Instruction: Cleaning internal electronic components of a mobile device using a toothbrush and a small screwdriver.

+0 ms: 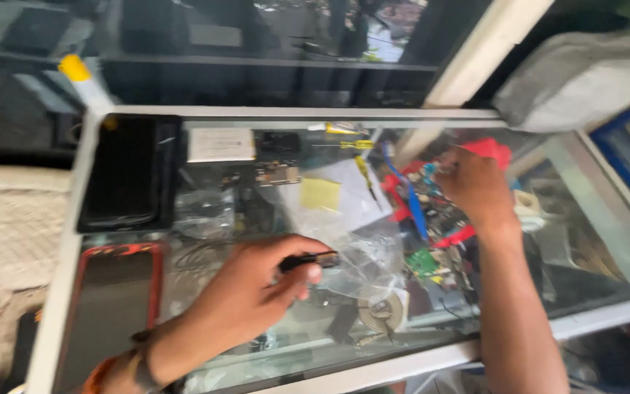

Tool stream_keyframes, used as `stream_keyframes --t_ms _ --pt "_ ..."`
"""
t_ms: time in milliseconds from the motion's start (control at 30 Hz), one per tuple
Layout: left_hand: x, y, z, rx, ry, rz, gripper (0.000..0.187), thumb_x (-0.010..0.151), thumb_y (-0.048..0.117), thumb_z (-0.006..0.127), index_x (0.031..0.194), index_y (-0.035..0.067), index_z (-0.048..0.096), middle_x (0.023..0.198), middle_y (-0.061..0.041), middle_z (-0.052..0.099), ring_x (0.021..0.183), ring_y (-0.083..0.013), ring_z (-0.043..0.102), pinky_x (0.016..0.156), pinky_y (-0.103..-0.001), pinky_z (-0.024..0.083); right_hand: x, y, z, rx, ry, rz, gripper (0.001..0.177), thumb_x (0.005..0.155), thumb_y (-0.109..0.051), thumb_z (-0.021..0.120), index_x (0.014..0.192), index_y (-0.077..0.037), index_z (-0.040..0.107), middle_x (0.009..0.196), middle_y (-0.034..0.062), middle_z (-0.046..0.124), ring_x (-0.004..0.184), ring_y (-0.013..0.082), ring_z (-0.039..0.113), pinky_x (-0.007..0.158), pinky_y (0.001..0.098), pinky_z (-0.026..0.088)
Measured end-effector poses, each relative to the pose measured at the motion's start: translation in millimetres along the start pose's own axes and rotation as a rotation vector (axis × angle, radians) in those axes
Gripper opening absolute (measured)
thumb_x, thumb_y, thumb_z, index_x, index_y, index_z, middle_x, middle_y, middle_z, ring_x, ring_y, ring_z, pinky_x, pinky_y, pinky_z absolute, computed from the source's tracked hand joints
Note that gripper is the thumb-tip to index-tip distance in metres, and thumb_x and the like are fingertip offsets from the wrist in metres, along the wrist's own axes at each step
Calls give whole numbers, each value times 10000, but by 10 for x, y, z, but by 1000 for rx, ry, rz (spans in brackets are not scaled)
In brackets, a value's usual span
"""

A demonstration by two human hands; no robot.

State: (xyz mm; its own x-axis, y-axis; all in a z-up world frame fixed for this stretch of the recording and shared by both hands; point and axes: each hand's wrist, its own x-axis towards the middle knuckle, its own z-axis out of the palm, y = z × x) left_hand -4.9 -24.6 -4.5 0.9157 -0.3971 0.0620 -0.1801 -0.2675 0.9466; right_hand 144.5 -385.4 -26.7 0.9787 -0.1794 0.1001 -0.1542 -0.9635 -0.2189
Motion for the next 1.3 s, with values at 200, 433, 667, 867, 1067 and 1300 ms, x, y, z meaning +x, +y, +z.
stream_keyframes --t_ms 200,433,667,867,1067,1300 --pt "-28 73 117 -59 -49 -4 196 982 198 641 1132 125 744 815 -17 791 687 -73 771 623 -214 569 270 311 254 -99 -99 -37 404 807 -260 723 1208 -207 721 934 147 810 995 360 733 814 436 516" --pt "-230 375 96 -457 -80 -192 218 1007 139 615 1180 29 689 926 -77 753 709 -95 682 669 -233 540 -158 -333 -285 82 -46 43 432 870 -227 664 1269 -62 689 959 180 804 1023 366 709 788 468 478" --pt "-105 291 -73 -519 -72 -191 72 1074 78 531 1125 29 540 986 -125 758 773 -178 743 620 -259 490 -427 -610 -289 325 156 -175 117 1046 -165 658 1142 -99 662 862 97 756 900 194 718 870 361 509" --pt "39 56 -49 -689 33 -249 62 1033 35 589 1089 13 572 1082 -177 752 882 -221 747 756 -270 574 -838 -966 -203 731 202 -311 151 1154 -68 554 1142 3 422 717 220 628 571 266 634 549 347 485" --pt "-49 102 -41 -670 87 -233 133 962 106 709 1079 45 687 1026 -91 739 841 -109 666 755 -203 528 -1288 -1320 -124 1024 308 -484 196 1125 -69 413 1130 127 409 875 402 577 759 482 724 581 455 609" --pt "-102 30 -2 -973 191 -52 129 983 7 655 1075 -37 575 974 -235 758 897 -380 796 806 -361 656 -1395 -1108 60 1083 507 -563 177 1007 -11 584 1019 4 408 975 265 557 660 286 654 573 321 547"
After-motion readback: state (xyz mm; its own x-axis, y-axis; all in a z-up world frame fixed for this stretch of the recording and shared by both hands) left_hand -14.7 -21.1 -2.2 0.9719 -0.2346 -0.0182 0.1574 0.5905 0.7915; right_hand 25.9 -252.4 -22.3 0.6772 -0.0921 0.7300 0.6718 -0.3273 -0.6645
